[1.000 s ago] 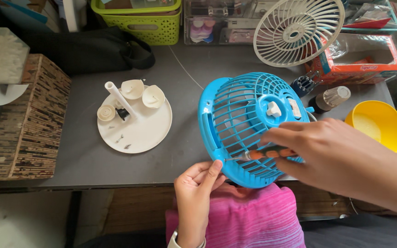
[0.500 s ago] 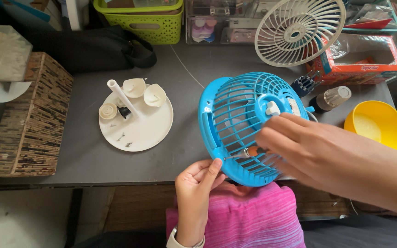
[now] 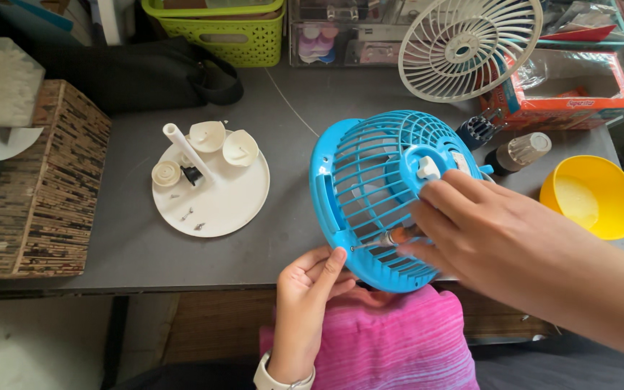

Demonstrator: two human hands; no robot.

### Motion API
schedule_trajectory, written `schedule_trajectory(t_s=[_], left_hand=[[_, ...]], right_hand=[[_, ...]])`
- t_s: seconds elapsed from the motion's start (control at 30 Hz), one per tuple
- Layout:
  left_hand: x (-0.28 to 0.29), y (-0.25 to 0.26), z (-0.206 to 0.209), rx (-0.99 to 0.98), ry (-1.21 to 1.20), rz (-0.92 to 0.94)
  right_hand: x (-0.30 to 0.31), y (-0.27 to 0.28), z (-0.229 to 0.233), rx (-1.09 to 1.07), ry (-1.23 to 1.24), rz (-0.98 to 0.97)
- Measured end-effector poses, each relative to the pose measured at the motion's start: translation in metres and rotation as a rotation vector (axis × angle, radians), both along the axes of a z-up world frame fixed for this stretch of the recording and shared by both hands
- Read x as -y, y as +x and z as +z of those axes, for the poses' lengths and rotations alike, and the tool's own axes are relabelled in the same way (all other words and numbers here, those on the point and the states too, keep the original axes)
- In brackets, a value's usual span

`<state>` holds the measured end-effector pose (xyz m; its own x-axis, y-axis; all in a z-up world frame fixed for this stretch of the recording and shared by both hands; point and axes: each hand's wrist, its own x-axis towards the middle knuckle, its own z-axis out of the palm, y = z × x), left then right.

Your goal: The person assembles a small blue portable fan on a cluttered desk. They use a screwdriver to attach the front grille to the fan body, then secure the rear grille, and finally attach the fan blades to the motor hub.

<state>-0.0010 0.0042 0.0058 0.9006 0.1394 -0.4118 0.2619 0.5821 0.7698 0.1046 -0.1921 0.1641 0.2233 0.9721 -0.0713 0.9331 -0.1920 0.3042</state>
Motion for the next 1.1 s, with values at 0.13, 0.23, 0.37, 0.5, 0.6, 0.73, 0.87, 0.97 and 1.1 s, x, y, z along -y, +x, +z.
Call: schedule_trajectory(t_s=[0.13,0.23,0.37,0.5,0.6,0.73,0.87,0.97,1.1], left_hand=[[0.0,0.0,0.002,-0.005,0.011,0.01],[-0.001,-0.001,0.001,0.006,0.01,0.015],[0.001,0.001,-0.002,0.028,0.006,0.017],[0.0,0.001,0.0,0.064,0.0,-0.017],[-0.003,0.001,0.0,0.103,-0.065,-0.073],[-0.002,0.0,-0.008,0.115,-0.006,-0.074],[0.0,0.002,-0.014,0.129,0.012,-0.055],[-0.002,0.0,-0.012,0.108,-0.011,-0.076],[-0.003,-0.001,-0.01,0.149,-0.021,-0.066]], right_hand=[[0.002,-0.001,-0.005,-0.126,-0.152,-0.258],[-0.002,0.0,-0.001,-0.107,0.012,-0.177],[-0.008,-0.011,0.003,0.041,-0.002,-0.147],[-0.012,-0.01,-0.001,0.025,-0.033,-0.173],[-0.013,-0.006,0.0,0.024,-0.019,-0.146],[-0.021,-0.008,0.006,0.018,0.019,-0.12],[-0.025,-0.013,0.008,0.012,0.07,-0.117],[-0.018,-0.014,0.0,0.067,0.157,-0.079],[0.003,-0.013,-0.004,-0.02,0.031,-0.373]])
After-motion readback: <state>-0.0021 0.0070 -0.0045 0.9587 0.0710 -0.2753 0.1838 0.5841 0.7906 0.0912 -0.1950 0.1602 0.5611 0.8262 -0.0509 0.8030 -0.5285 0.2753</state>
